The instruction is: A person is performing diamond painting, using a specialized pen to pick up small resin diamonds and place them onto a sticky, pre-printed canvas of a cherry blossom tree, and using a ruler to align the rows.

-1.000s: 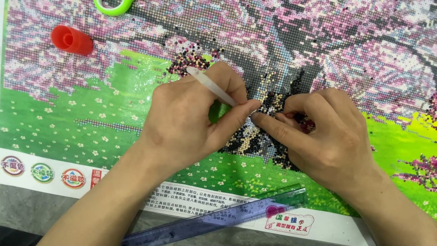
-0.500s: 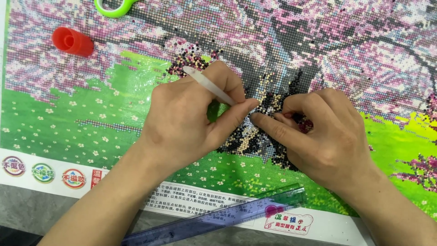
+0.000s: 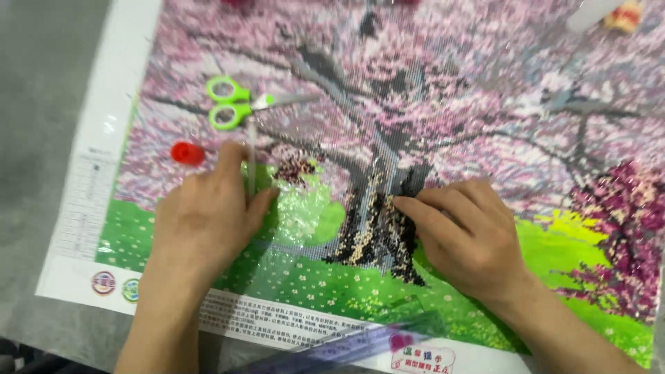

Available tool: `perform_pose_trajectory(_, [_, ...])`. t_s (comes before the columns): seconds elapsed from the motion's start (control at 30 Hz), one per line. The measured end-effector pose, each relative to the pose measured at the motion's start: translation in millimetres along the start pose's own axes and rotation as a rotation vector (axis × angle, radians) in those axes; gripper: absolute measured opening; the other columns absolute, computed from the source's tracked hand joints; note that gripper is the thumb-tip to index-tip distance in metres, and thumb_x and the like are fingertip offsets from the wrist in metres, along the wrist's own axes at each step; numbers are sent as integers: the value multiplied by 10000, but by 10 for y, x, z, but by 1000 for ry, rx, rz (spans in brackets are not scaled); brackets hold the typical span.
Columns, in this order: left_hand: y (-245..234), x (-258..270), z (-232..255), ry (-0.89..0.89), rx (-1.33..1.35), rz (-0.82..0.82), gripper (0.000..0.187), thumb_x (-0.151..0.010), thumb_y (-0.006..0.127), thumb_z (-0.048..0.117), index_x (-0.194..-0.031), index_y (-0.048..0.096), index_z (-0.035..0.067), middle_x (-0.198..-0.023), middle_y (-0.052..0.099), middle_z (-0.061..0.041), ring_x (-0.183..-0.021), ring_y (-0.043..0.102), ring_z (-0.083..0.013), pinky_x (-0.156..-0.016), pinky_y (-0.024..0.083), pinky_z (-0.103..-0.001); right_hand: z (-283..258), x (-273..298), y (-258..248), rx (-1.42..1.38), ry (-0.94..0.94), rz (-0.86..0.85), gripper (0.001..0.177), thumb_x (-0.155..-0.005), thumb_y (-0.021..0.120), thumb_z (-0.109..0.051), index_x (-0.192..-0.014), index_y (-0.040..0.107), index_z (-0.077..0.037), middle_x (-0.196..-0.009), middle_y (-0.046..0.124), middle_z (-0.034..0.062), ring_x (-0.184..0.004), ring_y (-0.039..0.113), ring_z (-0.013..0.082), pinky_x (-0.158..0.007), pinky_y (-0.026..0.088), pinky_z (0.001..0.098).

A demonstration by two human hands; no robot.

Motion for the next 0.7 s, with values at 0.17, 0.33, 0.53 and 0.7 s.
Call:
perform_pose_trajectory(0.17, [-218, 151, 101, -30, -106, 56, 551, -911, 601, 504, -1314, 405, 183, -837, 704, -57, -732, 714, -279, -659, 631, -456, 150, 11, -215, -59, 111, 89, 96, -870, 732, 10, -955, 687, 14, -897, 701, 120, -741, 645, 241, -702, 528, 350])
perform_pose_trajectory(0.33, [-270, -104, 166, 322, -153, 483, 465, -806, 752, 378, -1091, 541, 77, -864, 664, -144, -742, 661, -427, -506, 529, -607, 335, 123, -339, 21, 174, 123, 86, -855, 774, -99, -938, 751, -88, -847, 746, 35, -714, 695, 151, -642, 549, 239])
perform_pose_trajectory(0.53, [-411, -262, 472, 255, -166, 213, 317, -914, 546, 320, -1145, 509, 105, -1124, 583, -184, -1063, 557, -432, -807, 495, -607, 602, 143, -852, 110, 313, 218, 130, -835, 782, 34, -874, 756, -87, -843, 734, 59, -721, 679, 160, -660, 527, 274])
perform_pose_trajectory(0.7, [-127, -59, 538, 519, -261, 229, 356, -891, 652, 367, -1057, 497, 93, -834, 654, -81, -713, 661, -284, -565, 615, -472, 922, 327, -1258, 142, 548, 270, 142, -914, 860, 23, -1011, 756, 24, -950, 723, 114, -788, 663, 164, -801, 554, 280])
Point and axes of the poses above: each hand's wrist, its own x-axis away from the middle knuckle, its own y-axis out of the palm, z = x × y, the point moved 2 cm from there along -x, towards the middle knuckle
